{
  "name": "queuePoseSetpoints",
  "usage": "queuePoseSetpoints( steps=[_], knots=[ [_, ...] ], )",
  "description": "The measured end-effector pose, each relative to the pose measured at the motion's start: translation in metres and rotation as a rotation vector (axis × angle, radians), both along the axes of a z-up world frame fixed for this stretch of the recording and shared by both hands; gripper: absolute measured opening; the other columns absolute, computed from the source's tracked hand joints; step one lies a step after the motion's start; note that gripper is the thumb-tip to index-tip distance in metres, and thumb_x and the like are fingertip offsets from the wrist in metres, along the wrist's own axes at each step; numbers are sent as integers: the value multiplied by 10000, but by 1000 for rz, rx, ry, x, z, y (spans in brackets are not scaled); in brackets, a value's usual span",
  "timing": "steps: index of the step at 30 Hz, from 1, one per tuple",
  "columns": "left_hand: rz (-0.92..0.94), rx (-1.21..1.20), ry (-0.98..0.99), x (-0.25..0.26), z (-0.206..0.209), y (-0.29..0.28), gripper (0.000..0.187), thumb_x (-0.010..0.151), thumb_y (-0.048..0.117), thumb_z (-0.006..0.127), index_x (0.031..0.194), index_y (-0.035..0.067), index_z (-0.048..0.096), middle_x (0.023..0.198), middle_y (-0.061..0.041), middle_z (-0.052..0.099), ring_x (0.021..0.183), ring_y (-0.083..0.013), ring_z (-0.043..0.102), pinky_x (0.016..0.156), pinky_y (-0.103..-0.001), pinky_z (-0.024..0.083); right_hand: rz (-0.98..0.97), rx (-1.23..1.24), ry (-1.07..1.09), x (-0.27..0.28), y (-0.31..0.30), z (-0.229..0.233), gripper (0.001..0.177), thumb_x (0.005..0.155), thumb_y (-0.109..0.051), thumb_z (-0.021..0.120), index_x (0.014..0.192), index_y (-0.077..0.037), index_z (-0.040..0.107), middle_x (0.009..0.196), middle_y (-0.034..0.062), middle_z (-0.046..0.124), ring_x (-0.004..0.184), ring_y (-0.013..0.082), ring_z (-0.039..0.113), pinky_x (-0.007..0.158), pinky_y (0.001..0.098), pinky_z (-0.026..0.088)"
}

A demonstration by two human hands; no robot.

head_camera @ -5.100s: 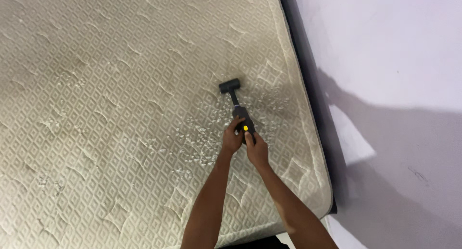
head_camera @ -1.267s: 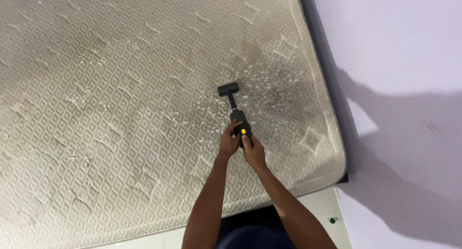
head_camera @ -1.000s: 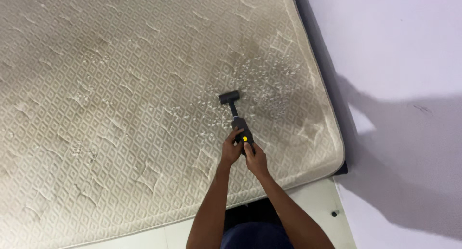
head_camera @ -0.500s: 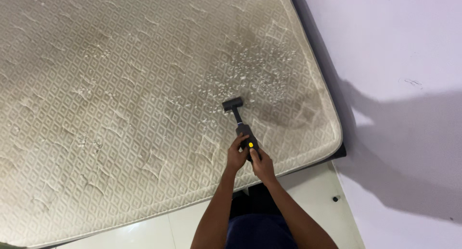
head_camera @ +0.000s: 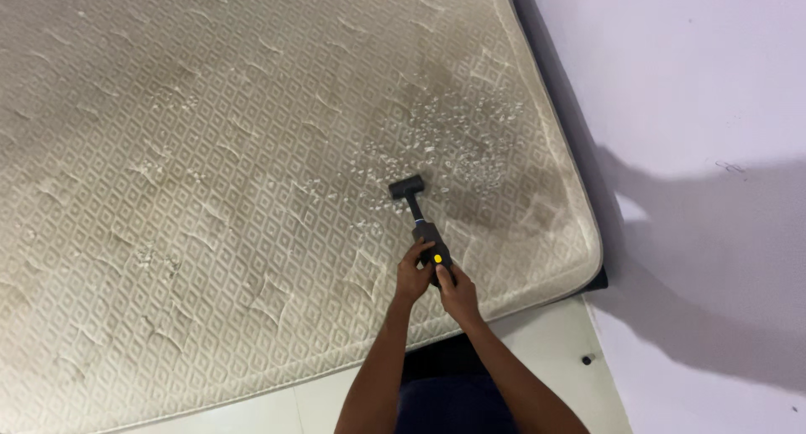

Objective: The person vacuums the top surface of a mattress using a handheld vacuum cleaner, moving the attachment across the fabric to collect debris.

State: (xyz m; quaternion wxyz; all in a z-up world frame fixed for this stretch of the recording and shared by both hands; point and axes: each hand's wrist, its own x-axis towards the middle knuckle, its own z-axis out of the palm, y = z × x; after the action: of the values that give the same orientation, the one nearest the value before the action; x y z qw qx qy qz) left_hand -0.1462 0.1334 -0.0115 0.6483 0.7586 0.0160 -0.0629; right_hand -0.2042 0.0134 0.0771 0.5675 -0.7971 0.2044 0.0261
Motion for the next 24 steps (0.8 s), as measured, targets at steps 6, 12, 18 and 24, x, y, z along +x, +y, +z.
queuePoseSetpoints(
  steps=[6,12,18,24],
  knots=[
    [-23,18,2,28,4,8,473,847,-29,734,1296,113,690,1563,-185,481,1420,-351,498,1117,-442,492,35,63,188,30,3,-9,559,987,-520,578,1003,22,714,700,141,651,623,237,611,591,414,457],
    [-18,4,-45,65,4,17,528,821,-90,680,1312,105,695,1566,-182,499,1420,-351,521,1111,-438,521,31,83,149,69,11,-9,547,982,-506,573,1006,23,708,694,109,644,610,200,601,584,387,453],
    [-22,32,-54,109,4,26,551,803,-89,716,1308,126,684,1554,-173,491,1379,-338,548,1089,-412,533,27,70,107,110,19,-15,534,982,-504,583,1034,13,705,694,111,652,630,189,608,593,381,463],
    [5,52,-73,158,-3,35,557,808,-75,710,1320,143,677,1544,-175,516,1327,-328,594,1052,-398,545,42,4,27,158,28,-19,557,964,-535,572,1088,-11,713,754,153,704,671,246,683,627,403,498]
  ],
)
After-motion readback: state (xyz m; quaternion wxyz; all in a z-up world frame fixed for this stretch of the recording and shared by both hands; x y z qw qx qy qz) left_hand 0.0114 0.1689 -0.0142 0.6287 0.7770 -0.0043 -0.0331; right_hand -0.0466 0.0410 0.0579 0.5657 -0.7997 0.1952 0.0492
